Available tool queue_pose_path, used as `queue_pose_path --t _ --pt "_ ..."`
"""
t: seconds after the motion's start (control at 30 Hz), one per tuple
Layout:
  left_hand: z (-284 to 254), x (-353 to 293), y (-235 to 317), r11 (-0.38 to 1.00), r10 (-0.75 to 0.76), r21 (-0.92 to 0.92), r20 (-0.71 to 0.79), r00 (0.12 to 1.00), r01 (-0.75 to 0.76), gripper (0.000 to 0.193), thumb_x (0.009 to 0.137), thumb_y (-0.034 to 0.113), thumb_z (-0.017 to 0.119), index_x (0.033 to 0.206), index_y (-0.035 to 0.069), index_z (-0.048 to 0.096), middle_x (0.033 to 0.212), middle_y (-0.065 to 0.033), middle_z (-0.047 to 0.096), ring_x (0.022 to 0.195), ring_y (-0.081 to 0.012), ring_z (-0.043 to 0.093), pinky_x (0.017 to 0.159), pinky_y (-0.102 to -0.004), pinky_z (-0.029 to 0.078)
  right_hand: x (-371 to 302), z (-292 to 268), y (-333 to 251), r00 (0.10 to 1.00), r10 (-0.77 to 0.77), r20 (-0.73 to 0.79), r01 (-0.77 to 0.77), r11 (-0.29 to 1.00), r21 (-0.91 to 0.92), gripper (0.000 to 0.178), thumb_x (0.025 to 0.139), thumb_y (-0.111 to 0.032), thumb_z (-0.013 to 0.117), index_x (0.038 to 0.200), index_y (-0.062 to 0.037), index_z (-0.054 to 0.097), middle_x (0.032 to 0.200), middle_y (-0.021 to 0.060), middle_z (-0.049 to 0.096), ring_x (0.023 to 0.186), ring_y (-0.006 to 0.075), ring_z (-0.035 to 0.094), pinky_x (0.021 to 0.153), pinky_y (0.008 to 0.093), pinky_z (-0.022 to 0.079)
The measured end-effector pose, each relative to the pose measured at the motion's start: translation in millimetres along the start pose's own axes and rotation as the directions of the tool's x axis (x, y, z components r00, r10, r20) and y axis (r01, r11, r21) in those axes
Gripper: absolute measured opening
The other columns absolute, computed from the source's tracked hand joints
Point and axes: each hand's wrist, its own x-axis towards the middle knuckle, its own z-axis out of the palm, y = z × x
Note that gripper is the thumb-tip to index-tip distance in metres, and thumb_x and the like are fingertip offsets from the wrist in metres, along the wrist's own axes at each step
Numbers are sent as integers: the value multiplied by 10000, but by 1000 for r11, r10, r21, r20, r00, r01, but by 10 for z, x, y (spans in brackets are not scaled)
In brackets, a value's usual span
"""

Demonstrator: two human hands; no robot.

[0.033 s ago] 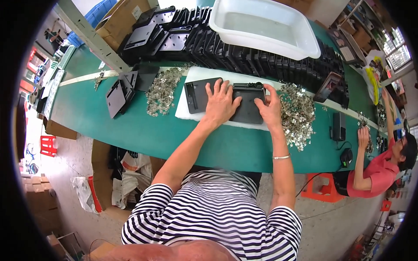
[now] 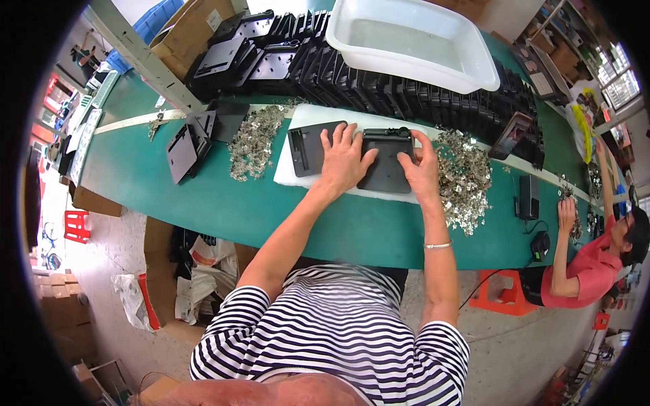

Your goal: The person assembles plastic components by hand, inserting small metal pins into them to create hinges.

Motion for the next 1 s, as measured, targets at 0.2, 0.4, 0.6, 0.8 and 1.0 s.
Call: queue_pose_path --t 0.2,0.4,0.6,0.8,1.0 --pt "-923 39 -394 975 -221 26 -31 975 222 573 850 385 673 1230 -22 533 1254 -213 537 1083 -367 568 861 -446 490 61 -151 93 973 -150 -175 130 984 -122 556 808 -62 682 1331 -33 497 815 55 662 667 104 556 616 258 464" --pt "-985 -424 -794 892 -435 -21 233 870 452 571 783 442 738 1021 -53 579 1019 -196 617 892 -334 633 754 -439 525 -110 -135 121 954 -294 -56 155 645 -748 549 864 -266 684 1322 -37 487 1096 233 575 976 395 608 725 443 520" --pt "-852 -331 -830 800 -506 -198 284 814 566 517 737 368 802 949 -43 571 828 -129 648 737 -256 647 676 -369 532 -154 -122 180 932 -355 -78 170 617 -768 512 869 -271 680 1296 -51 501 1134 195 537 948 381 612 753 452 531" --pt "-836 -460 -798 676 -475 -549 185 860 492 329 744 142 802 891 -9 549 750 -56 629 654 -136 610 585 -287 499 -169 -110 140 936 -342 -79 151 595 -790 465 892 -258 654 1280 -36 526 1124 183 554 928 364 626 765 428 532" --pt "-866 -518 -786 673 -470 -590 125 874 446 304 744 118 788 867 14 531 761 -57 625 669 -119 601 599 -268 501 -128 -177 166 935 -347 -73 185 652 -735 417 877 -224 665 1221 -16 554 1071 175 573 893 375 624 753 451 528"
